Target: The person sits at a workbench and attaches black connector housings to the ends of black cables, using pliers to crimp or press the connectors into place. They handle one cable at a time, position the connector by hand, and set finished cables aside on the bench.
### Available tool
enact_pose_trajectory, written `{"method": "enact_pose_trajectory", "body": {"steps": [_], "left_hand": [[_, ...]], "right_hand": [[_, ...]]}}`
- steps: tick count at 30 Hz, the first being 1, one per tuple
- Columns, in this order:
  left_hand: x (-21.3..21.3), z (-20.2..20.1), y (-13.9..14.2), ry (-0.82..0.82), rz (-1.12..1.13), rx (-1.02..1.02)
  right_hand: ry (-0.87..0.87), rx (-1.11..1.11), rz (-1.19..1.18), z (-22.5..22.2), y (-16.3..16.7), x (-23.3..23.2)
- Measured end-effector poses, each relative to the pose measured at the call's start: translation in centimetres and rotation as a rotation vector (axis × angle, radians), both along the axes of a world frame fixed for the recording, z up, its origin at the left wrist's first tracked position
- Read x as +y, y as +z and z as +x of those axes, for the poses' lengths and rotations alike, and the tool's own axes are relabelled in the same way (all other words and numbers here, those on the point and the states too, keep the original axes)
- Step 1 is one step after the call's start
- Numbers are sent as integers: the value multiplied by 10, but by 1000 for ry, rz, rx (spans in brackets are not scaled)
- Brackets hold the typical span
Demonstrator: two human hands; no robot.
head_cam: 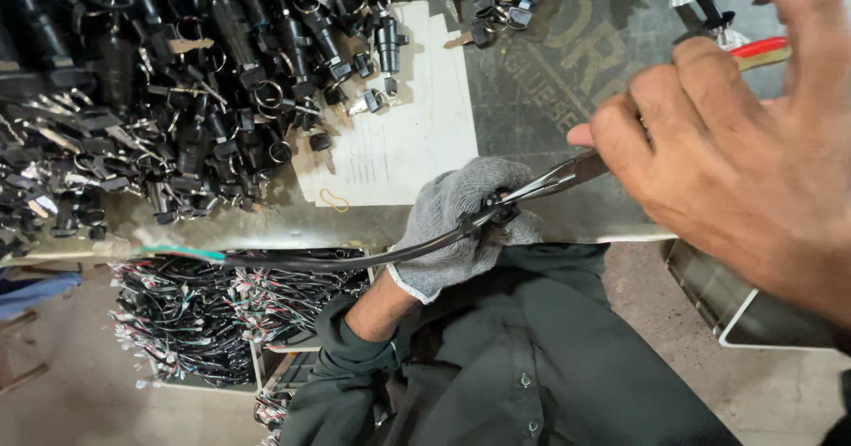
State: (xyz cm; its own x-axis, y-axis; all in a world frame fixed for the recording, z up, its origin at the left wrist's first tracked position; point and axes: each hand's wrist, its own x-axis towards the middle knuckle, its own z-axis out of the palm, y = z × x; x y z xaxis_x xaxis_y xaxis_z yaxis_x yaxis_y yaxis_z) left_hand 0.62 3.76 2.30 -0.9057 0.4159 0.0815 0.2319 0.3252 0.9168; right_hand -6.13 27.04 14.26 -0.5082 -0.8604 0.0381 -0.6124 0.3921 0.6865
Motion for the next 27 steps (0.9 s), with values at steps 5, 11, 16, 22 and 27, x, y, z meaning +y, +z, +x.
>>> {"method": "enact_pose_trajectory", "body": {"steps": [5, 11, 16, 22, 27], "left_hand": [[8, 5, -7, 101, -153, 43], [12, 15, -32, 291, -330, 297], [4, 22, -50, 303, -371, 353], [-2, 18, -64, 262, -371, 527], [2, 13, -65, 306, -443, 656]], "right_hand": [[-97, -134, -81, 7, -15, 5], [-391, -240, -307, 48, -35, -13], [-632, -378, -494, 79, -59, -31], [-667, -482, -501, 93, -60, -29], [-674, -572, -535, 86, -50, -28]]}}
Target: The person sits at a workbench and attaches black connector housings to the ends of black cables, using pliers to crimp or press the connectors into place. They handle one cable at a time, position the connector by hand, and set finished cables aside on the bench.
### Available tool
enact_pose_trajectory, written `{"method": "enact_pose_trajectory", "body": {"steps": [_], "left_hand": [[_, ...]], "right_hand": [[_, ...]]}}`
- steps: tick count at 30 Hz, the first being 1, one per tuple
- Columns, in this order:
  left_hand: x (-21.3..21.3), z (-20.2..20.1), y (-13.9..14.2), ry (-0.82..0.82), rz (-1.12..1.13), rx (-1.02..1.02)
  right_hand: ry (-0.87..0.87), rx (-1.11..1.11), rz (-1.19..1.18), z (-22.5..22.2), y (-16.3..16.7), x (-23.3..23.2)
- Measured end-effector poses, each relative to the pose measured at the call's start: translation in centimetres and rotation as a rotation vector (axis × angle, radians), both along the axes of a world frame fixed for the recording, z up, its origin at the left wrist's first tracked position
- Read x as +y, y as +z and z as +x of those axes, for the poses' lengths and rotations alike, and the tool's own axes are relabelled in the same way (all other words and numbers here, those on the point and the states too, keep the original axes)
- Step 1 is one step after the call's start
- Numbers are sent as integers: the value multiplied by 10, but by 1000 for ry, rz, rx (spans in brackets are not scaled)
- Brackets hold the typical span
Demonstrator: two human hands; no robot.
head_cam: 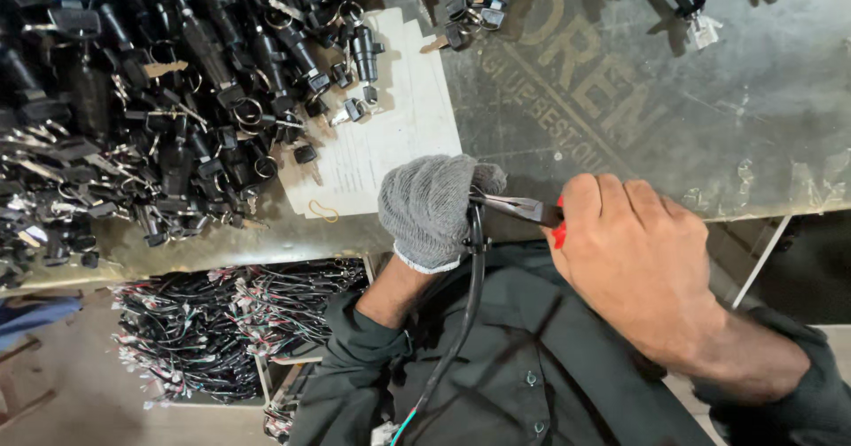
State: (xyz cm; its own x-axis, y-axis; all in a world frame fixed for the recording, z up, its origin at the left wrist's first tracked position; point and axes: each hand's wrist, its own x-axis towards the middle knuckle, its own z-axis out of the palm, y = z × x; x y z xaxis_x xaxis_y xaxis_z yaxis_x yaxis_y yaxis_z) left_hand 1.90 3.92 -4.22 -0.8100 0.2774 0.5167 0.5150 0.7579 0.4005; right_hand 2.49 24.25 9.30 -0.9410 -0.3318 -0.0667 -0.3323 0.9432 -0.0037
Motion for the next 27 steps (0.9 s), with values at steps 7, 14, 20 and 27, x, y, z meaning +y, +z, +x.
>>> {"method": "enact_pose_trajectory", "body": {"steps": [7, 14, 20, 27], "left_hand": [[-1, -1, 5, -17, -51, -133], [11, -12, 8, 19, 43, -319], [13, -12, 21, -105, 685, -579], [-13, 3, 16, -138, 1231, -844]], "right_hand": [[200, 115, 221, -25, 5, 13], [377, 80, 478, -51, 21, 16], [346, 289, 162, -79, -8, 23], [162, 257, 115, -93, -56, 38]]}}
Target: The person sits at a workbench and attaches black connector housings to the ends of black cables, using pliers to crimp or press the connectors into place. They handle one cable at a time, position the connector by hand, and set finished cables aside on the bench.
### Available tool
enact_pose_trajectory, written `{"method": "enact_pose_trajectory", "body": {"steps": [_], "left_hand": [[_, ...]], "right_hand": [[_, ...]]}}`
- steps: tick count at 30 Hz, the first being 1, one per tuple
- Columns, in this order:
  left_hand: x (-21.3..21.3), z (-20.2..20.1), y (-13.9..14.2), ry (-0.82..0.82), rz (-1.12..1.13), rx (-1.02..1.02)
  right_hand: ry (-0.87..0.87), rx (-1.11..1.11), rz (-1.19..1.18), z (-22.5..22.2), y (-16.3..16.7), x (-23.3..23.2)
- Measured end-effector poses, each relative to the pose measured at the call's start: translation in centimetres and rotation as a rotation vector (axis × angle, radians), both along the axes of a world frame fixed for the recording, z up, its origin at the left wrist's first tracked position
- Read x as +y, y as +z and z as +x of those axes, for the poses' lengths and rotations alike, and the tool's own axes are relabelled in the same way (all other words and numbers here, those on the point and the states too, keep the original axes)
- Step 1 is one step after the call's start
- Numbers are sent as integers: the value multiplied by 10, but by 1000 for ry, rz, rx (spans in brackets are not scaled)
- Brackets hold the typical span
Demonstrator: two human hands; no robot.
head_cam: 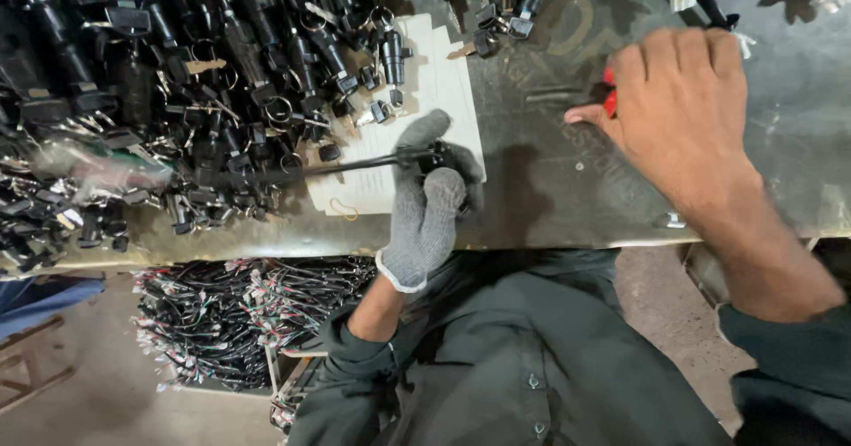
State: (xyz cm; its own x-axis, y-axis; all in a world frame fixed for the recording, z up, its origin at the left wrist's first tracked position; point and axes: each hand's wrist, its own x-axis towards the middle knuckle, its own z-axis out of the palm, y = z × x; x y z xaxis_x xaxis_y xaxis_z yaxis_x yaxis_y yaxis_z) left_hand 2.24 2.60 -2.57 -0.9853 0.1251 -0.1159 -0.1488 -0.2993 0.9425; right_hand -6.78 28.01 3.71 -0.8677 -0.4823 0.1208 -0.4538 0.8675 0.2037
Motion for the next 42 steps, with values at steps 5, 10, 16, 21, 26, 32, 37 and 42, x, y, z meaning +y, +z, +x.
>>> {"method": "enact_pose_trajectory", "body": {"steps": [5, 10, 16, 21, 26, 32, 37, 42], "left_hand": [[12, 33, -62, 4, 151, -145], [16, 47, -99, 67, 357, -409], [-8, 26, -18, 269, 89, -29], [-2, 3, 37, 150, -60, 163], [-2, -1, 55, 40, -341, 224], [-6, -7, 64, -9, -321, 167], [-11, -24, 67, -158, -517, 228], [-18, -36, 70, -266, -547, 317]], "right_hand": [[-10, -148, -760, 43, 2, -39], [-181, -701, -1706, 83, -37, -76], [22, -603, -1293, 79, -47, -43], [79, -582, -1143, 63, -26, -48], [199, -488, -1181, 62, -20, -55], [194, -452, -1199, 72, -22, -52], [179, -435, -1115, 75, -21, -50], [134, -522, -1177, 77, -25, -47]]}}
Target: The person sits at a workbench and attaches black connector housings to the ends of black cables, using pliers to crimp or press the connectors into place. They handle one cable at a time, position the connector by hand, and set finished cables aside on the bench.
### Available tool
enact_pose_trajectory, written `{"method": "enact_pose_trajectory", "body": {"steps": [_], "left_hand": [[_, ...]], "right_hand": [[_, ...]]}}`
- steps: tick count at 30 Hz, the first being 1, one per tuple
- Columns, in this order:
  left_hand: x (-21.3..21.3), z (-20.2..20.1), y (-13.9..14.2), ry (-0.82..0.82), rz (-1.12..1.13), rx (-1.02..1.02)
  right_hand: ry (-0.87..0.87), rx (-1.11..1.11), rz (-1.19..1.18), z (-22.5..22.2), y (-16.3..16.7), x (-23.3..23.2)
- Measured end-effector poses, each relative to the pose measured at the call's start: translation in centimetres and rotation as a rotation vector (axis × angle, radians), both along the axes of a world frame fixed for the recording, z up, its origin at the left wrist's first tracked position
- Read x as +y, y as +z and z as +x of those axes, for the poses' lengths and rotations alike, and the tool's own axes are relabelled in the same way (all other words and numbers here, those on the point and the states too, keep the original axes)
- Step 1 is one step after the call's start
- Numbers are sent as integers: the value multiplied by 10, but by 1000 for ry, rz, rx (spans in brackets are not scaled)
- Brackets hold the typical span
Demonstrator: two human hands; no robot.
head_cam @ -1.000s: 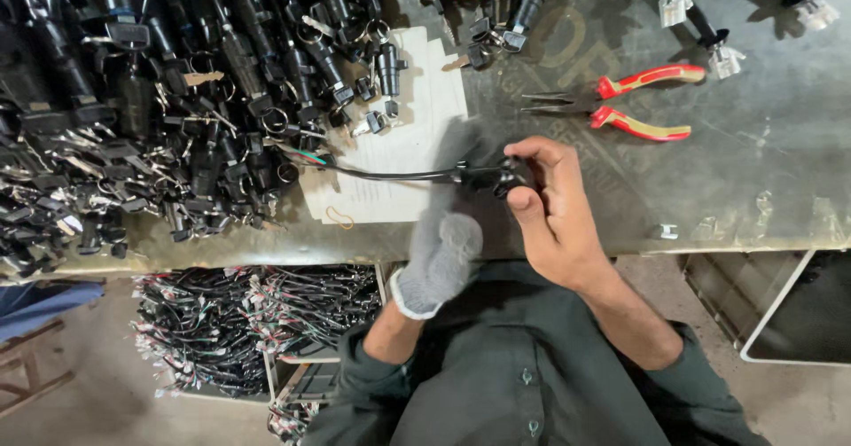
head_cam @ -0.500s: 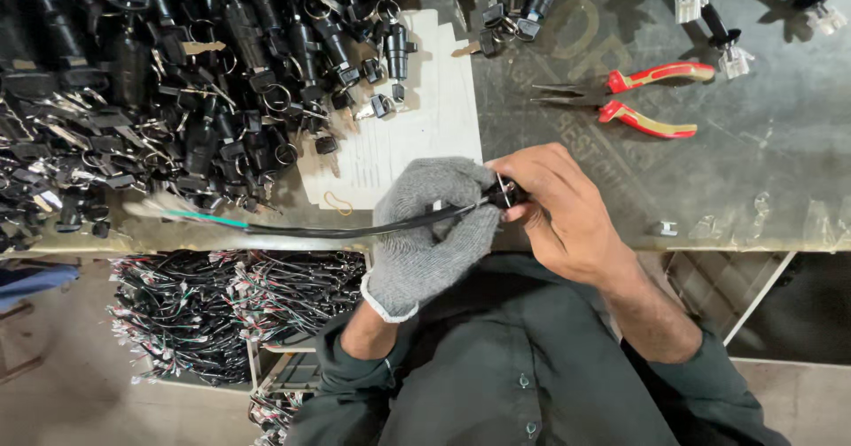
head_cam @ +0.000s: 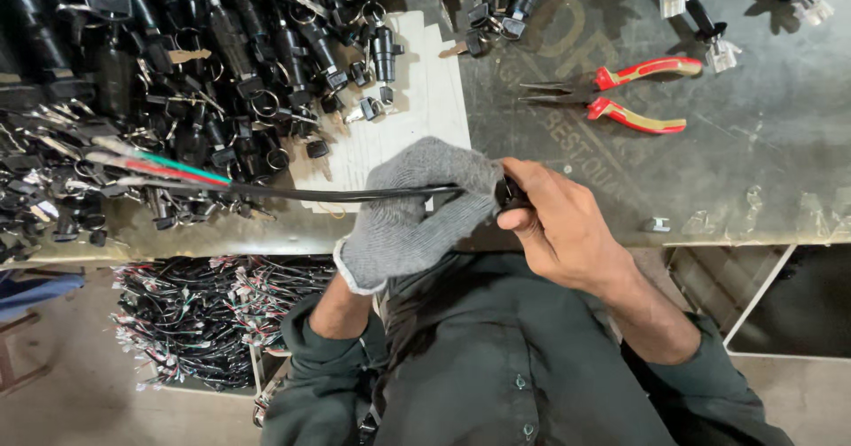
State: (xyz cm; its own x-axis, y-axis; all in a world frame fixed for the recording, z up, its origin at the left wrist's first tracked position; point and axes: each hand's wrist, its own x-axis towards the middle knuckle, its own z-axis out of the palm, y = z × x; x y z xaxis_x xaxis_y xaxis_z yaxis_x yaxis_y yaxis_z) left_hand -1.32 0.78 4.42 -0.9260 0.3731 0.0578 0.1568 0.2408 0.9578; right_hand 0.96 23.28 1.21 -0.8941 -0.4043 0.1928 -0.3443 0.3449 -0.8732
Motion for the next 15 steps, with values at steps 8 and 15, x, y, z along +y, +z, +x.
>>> {"method": "enact_pose_trajectory", "body": {"steps": [8, 15], "left_hand": [[11, 15, 1, 154, 251, -302], [0, 5, -9, 54, 187, -287]], "right_hand": [[-30, -39, 2, 1, -6, -6], [21, 38, 24, 0, 0, -5]]}}
